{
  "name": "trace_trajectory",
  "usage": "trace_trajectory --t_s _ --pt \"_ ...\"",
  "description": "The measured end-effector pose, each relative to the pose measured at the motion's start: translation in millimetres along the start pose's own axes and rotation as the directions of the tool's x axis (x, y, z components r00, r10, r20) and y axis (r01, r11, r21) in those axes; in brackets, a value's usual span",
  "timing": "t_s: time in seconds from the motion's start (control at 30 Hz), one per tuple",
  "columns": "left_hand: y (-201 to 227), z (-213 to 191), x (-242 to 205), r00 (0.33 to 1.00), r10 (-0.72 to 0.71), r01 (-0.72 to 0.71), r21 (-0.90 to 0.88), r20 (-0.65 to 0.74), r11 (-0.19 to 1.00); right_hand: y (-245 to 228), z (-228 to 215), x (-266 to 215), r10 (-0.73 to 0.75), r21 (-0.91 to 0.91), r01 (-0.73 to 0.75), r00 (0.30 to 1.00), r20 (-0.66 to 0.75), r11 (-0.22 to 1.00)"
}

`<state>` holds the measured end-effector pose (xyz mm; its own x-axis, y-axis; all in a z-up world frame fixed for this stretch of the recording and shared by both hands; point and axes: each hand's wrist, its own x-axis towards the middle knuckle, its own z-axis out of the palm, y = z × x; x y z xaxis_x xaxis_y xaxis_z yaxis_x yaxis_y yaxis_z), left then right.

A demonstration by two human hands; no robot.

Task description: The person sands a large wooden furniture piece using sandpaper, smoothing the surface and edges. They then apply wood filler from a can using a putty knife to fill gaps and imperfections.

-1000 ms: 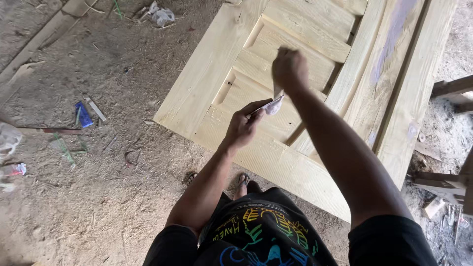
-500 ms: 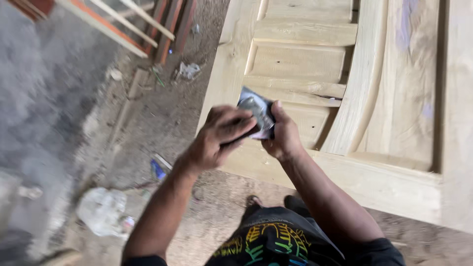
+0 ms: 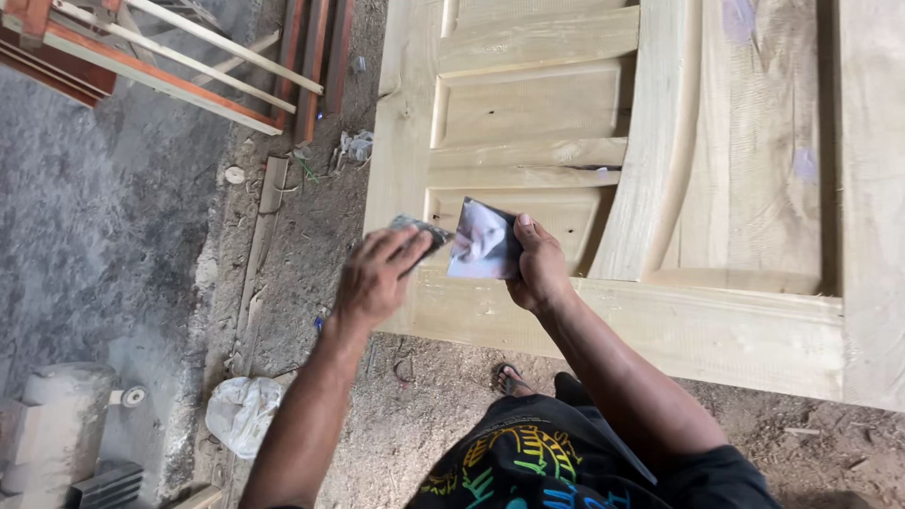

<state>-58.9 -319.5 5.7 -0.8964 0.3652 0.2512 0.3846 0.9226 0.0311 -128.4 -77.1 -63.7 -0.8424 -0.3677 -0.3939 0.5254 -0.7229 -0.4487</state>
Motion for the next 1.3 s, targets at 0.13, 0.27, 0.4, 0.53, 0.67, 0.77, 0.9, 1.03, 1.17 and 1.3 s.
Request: trace_trajectory --t_s 0.13,0.27,0.4,0.53,0.67,0.77,0.9,1.03,1.17,1.3 --pt "37.2 -6.4 39.9 0.994 -0.102 0.100 -0.037 -0.051 0.994 -3.0 -16.5 20.1 -0.430 -0.238 0.429 0.902 0.049 0.872" --pt "96.2 -24.1 76.8 0.979 -0.181 0.178 0.042 0.089 0.983 -21.4 -18.9 17.6 -0.551 -0.625 0.522 0.817 0.171 0.580" --pt "119.1 -50.3 114.7 0.926 -0.285 0.274 0.079 0.246 0.958 -40.9 -12.9 27.7 -0.371 -0.546 0.336 0.927 0.049 0.767" --pt "139.4 -55.9 127.6 0.823 -0.317 0.271 0.166 0.472 0.948 -44.0 -25.5 35.4 -0.367 -0.375 0.389 0.921 0.133 0.841" --pt "137.4 -63.3 135.2 0.859 -0.302 0.266 0.145 0.413 0.953 -53.6 -34.8 40.0 -0.205 -0.425 0.230 0.973 0.104 0.875" --pt "120.8 -71.8 128.9 0.830 -0.316 0.431 -0.169 0.460 0.886 -75.7 -21.5 39.5 0.016 -0.061 -0.011 0.996 0.090 0.998" --pt "124.3 -49.8 94.3 0.952 -0.305 0.247 -0.608 0.008 0.754 -95.8 3.9 9.9 0.270 0.017 -0.272 0.959 0.081 0.962" --pt "128.8 -14.8 65.0 0.930 -0.239 0.037 -0.575 -0.279 0.817 -119.0 16.8 -2.1 0.155 -0.037 -0.150 0.973 0.172 0.988" --pt "109.0 -35.1 49.6 0.973 -0.090 0.075 -0.074 -0.215 0.994 -114.7 3.5 -7.9 0.036 -0.110 -0.009 0.969 0.243 0.994" --pt "89.0 -67.3 77.4 0.983 -0.170 0.170 -0.004 -0.072 0.985 -95.8 7.0 -3.0 -0.233 -0.398 0.337 0.929 0.287 0.853"
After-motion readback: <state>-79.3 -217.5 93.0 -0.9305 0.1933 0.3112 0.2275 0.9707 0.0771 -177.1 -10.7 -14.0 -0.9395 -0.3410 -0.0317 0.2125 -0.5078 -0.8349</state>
